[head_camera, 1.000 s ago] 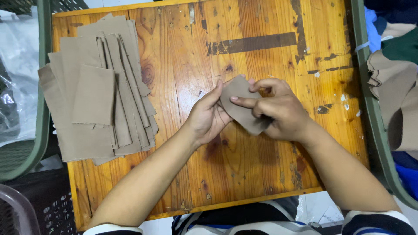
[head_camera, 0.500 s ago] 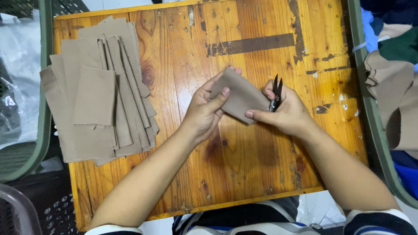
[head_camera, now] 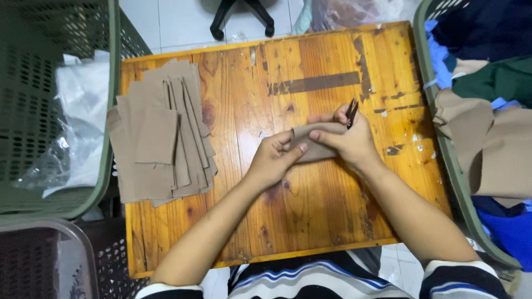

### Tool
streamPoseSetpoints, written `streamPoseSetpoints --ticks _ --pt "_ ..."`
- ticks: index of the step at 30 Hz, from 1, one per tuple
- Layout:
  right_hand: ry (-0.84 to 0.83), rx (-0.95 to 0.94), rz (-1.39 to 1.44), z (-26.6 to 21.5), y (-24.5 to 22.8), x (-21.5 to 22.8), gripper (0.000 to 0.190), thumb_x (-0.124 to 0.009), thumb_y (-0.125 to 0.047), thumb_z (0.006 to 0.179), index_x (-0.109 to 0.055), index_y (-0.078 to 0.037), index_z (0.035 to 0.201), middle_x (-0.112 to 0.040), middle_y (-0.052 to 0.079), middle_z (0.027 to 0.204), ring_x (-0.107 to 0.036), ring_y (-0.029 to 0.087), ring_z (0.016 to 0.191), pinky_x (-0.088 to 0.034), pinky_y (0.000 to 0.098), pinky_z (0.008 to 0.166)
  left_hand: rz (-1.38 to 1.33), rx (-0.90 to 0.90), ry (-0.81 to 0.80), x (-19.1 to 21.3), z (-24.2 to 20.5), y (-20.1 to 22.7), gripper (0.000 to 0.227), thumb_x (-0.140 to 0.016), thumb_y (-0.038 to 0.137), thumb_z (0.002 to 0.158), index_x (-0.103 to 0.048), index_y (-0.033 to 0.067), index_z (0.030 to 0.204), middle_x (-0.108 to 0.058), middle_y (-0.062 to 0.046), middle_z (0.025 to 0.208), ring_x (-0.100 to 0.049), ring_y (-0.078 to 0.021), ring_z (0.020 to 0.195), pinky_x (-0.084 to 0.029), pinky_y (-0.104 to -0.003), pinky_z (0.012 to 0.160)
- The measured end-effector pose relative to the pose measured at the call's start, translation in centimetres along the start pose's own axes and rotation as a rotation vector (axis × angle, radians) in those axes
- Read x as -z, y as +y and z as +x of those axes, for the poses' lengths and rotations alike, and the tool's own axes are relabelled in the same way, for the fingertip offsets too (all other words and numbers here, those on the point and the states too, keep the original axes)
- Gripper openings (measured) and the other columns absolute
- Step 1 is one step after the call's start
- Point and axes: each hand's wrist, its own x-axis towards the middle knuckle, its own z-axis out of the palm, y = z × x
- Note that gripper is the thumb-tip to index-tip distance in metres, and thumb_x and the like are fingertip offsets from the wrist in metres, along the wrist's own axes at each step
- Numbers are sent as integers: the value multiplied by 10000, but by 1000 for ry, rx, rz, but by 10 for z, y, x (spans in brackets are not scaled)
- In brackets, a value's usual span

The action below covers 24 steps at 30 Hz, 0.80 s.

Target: The person uses scissors to trim the edges of a stack of brown fabric pieces on a wooden table. They repeatedly pick up a piece, cut along the edges, and place it back on the pile.

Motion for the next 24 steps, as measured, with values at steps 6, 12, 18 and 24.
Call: streamPoseSetpoints --ticks 6,12,18,24 --pt "418 134 161 14 -16 20 326 -557 -162 894 -281 -191 723 -645 84 786 -666 166 685 -542 212 584 53 -113 249 22 -23 4 273 -623 112 783 -595 18 1038 -646 -97 814 -601 -140 769 -524 -327 714" --pt "21 35 85 -2 33 -5 551 -773 34 574 -270 -178 652 -552 -22 680 -595 80 643 -489 171 525 -64 -204 338 13 -57 20 284 -631 119 785 -581 26 1048 -644 -87 833 -592 -133 792 -514 -330 741" --pt "95 16 135 -9 3 -30 334 -535 -51 901 -268 -173 743 -601 131 749 -639 223 611 -541 280 492 -336 -342 775 47 -98 17 140 -603 71 799 -564 40 930 -640 -81 799 -618 -159 720 -531 -320 675" --pt "-196 -109 176 -21 30 -117 482 -715 24 667 -272 -162 714 -561 79 668 -610 170 585 -530 284 509 -580 -435 780 59 -104 29 133 -606 29 779 -548 26 899 -649 -153 812 -648 -257 726 -549 -423 643"
